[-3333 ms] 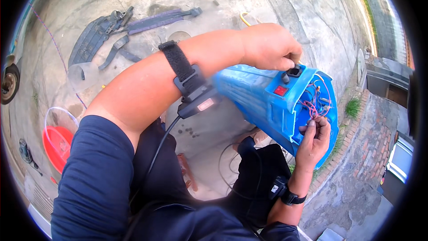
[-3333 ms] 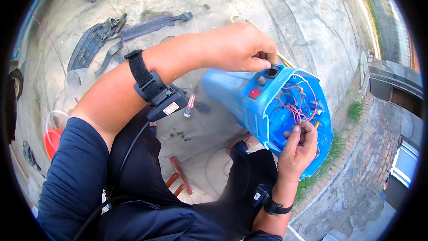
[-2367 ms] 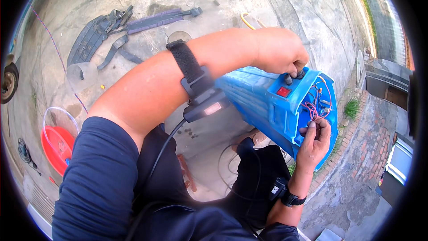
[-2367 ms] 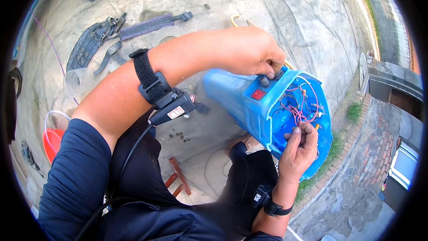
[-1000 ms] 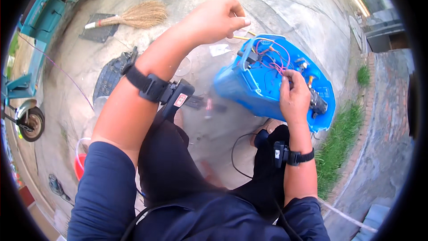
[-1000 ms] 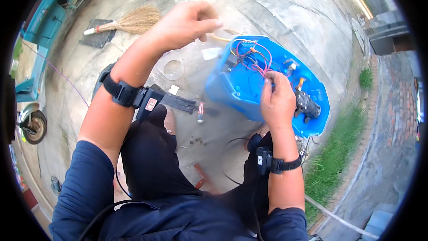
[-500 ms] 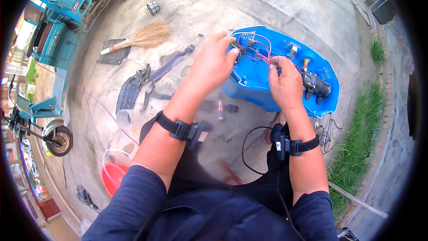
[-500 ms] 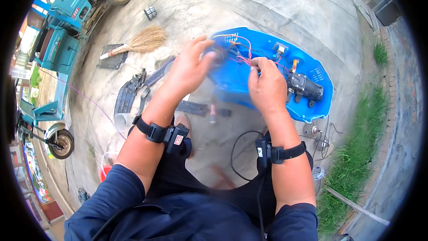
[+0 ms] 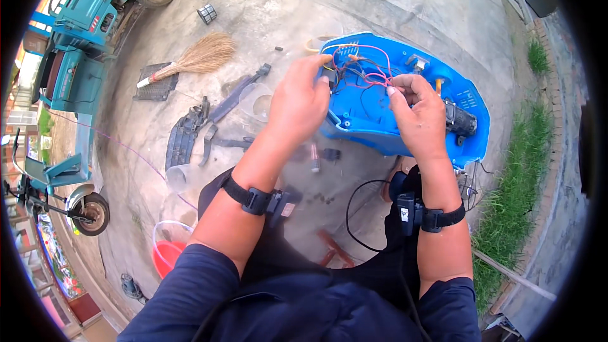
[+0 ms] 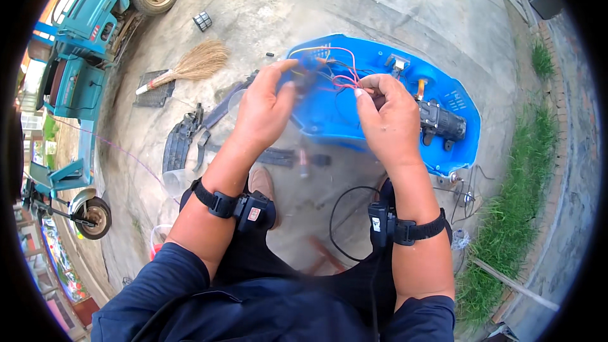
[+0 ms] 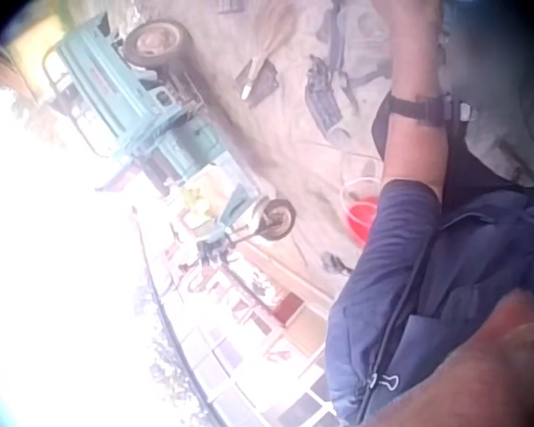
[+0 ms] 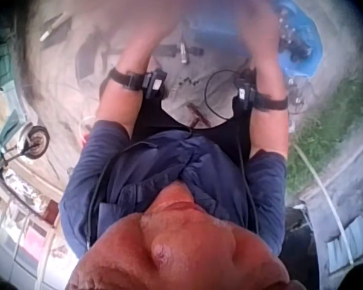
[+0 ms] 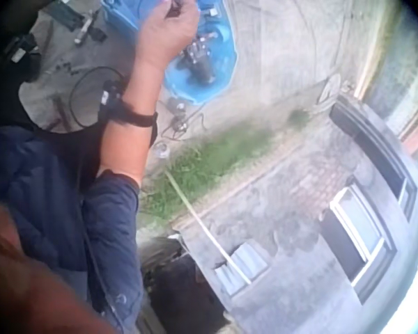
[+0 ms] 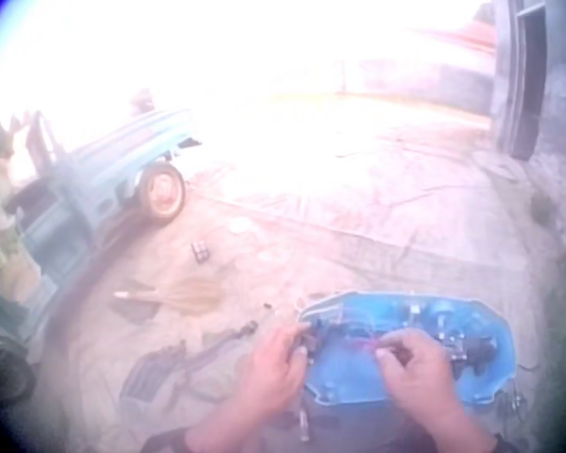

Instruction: The person works on a blue plastic housing containing a pump and wiring, first handling wires, then placing a black battery into the housing, and finally fitting a black plastic cover over the components.

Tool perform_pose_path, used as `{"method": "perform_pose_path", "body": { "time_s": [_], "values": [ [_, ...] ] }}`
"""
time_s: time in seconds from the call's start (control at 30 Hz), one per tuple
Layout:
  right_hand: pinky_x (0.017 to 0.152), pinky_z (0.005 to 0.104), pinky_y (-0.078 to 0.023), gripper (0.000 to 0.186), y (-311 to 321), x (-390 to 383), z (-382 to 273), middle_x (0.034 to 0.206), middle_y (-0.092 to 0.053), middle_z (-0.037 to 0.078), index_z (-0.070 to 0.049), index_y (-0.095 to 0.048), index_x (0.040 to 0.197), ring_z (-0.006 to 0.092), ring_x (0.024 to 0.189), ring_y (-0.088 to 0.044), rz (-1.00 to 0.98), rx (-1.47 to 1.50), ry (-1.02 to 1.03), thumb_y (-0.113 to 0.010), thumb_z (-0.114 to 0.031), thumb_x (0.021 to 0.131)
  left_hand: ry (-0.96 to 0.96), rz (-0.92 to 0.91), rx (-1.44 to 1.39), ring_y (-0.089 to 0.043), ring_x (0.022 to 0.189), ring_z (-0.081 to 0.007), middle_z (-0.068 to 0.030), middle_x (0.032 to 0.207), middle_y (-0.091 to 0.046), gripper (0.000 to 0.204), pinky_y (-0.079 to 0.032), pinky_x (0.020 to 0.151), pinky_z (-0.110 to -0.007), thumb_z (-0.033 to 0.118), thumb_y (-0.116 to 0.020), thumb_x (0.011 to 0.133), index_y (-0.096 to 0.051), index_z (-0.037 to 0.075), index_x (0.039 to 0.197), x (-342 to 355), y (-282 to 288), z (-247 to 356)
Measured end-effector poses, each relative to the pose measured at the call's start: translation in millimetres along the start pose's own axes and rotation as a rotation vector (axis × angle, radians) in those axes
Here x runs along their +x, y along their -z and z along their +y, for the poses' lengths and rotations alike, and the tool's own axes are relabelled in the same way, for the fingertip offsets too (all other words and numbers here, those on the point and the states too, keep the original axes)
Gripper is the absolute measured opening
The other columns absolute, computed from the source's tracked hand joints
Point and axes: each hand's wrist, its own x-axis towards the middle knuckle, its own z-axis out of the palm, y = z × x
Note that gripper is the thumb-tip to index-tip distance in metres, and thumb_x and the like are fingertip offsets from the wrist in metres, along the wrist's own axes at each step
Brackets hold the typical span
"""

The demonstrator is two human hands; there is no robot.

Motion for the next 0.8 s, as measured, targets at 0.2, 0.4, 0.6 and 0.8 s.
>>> {"method": "perform_pose_path", "body": {
  "time_s": [0.2,0.4,0.6,0.8],
  "values": [
    [0.070,0.0252,-0.051,0.009,6,-1,-10,0.091,-0.068,0.002,-0.002,-0.072,0.102,0.0073,0.075,-0.061,-0.041,0.121,0.024,-0.072,-0.005,0.094,-0.014,-0.022,0.016,-0.066,0.116,-0.0404,-0.0204,0.122,-0.069,0.034,-0.054,0.097,-0.048,0.006,-0.063,0.094,-0.066,0.005,0.128,-4,6,-1],
    [0.070,0.0251,-0.051,0.007,18,0,-7,0.091,-0.067,0.001,-0.001,-0.072,0.101,0.0072,0.076,-0.060,-0.068,0.129,0.029,-0.070,-0.005,0.095,-0.032,0.004,0.080,-0.063,0.127,-0.0400,-0.0225,0.134,-0.065,0.031,-0.052,0.105,-0.045,0.010,-0.065,0.096,-0.070,0.011,0.126,-5,10,3],
    [0.072,0.0245,-0.050,0.006,21,-3,-7,0.091,-0.067,0.001,-0.001,-0.071,0.100,0.0074,0.077,-0.060,-0.128,0.109,-0.014,-0.069,-0.005,0.095,-0.082,0.011,0.184,-0.062,0.129,-0.0424,-0.0256,0.139,-0.062,0.029,-0.051,0.107,-0.048,0.009,-0.064,0.094,-0.073,0.011,0.121,-2,11,1],
    [0.077,0.0313,-0.053,0.010,35,-1,-6,0.094,-0.069,0.007,-0.004,-0.071,0.101,0.0170,0.084,-0.066,-0.247,-0.067,0.175,-0.069,0.000,0.091,-0.019,-0.075,0.149,-0.061,0.129,-0.0412,-0.0239,0.141,-0.060,0.036,-0.052,0.107,-0.045,0.001,-0.060,0.093,-0.073,0.012,0.125,0,10,1]
  ]
}}
